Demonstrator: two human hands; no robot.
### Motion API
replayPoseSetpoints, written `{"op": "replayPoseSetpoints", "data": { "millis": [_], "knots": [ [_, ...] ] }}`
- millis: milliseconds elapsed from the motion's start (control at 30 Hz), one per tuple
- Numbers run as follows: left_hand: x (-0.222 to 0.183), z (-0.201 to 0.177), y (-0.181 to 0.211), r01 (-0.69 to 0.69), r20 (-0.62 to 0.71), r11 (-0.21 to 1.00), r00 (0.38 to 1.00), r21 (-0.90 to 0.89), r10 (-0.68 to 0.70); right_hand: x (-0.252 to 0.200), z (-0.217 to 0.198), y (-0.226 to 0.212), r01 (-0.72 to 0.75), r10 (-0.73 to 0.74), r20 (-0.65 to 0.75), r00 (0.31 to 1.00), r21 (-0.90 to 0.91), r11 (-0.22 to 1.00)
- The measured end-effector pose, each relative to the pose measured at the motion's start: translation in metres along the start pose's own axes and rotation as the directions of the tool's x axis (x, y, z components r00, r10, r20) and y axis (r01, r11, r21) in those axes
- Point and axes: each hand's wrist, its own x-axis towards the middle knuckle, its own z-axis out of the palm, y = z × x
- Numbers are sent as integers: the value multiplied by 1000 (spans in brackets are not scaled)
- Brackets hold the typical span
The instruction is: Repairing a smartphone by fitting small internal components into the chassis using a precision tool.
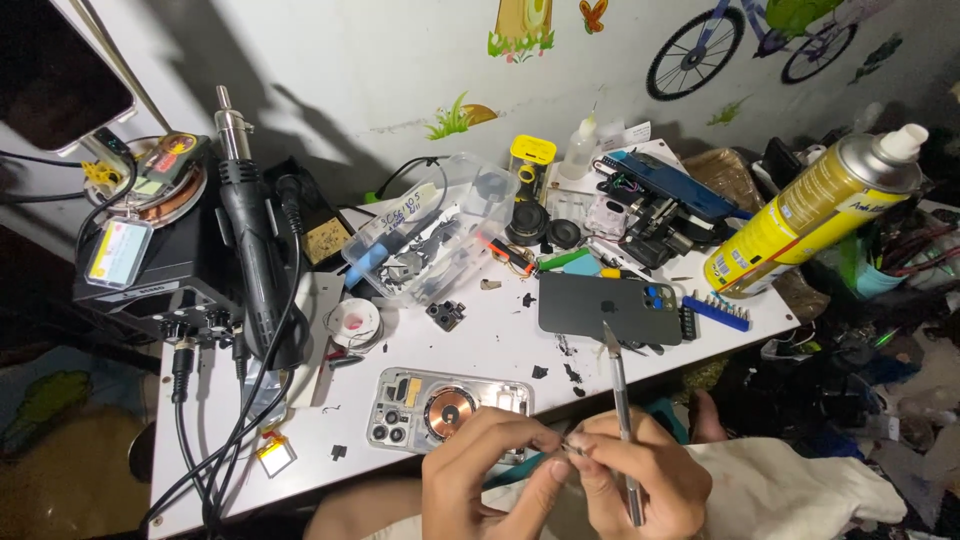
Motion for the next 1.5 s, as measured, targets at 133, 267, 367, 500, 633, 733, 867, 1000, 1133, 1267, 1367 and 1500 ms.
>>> {"op": "replayPoseSetpoints", "data": {
  "millis": [133, 267, 367, 500, 633, 733, 867, 1000, 1133, 1267, 1367, 1500],
  "knots": [
    [-2, 0, -1, 48, 15, 996, 999, -73, -47, 1, -3, -6, 72, -72, -2, 997, -54, 996],
    [-1, -2, 2, 88, 50, 980, 995, -179, -81, -11, -2, 13, 134, -132, -21, 991, 121, 984],
    [-2, -4, 1, 63, 96, 977, 994, -204, -44, -13, -8, 11, 183, -183, -62, 981, 1, 983],
    [-4, -2, 1, 94, 92, 974, 993, -207, -76, -14, -14, 2, 87, -87, 4, 996, 23, 996],
    [-8, 0, -3, 50, 89, 976, 996, -212, -31, -15, -12, 11, 116, -115, -42, 992, 18, 993],
    [-9, 0, -3, 22, 85, 981, 996, -192, -6, -13, -14, 8, 80, -79, -13, 997, 101, 992],
    [-11, 0, 0, 28, 76, 984, 997, -176, -15, -20, -14, 9, 67, -67, -7, 998, 13, 998],
    [-13, -1, 1, 44, 105, 993, 994, -105, -33, -17, -12, 0, 22, -22, -19, 1000, -1, 1000],
    [-13, -1, 4, -17, 72, 1000, 997, -18, 18, -11, -8, -3, 21, -21, -27, 999, 25, 999],
    [-15, -5, 3, 10, 75, 999, 997, 34, -13, -11, 8, 6, 21, -16, -69, 997, 75, 997],
    [-15, -9, -3, -28, 122, 999, 992, 44, 23, -19, 18, 17, -8, 34, -84, 996, 294, 956],
    [-15, -14, -7, 6, 189, 999, 982, 46, -14, -16, 22, 17, -42, 64, -41, 997, 400, 915]
  ]
}}
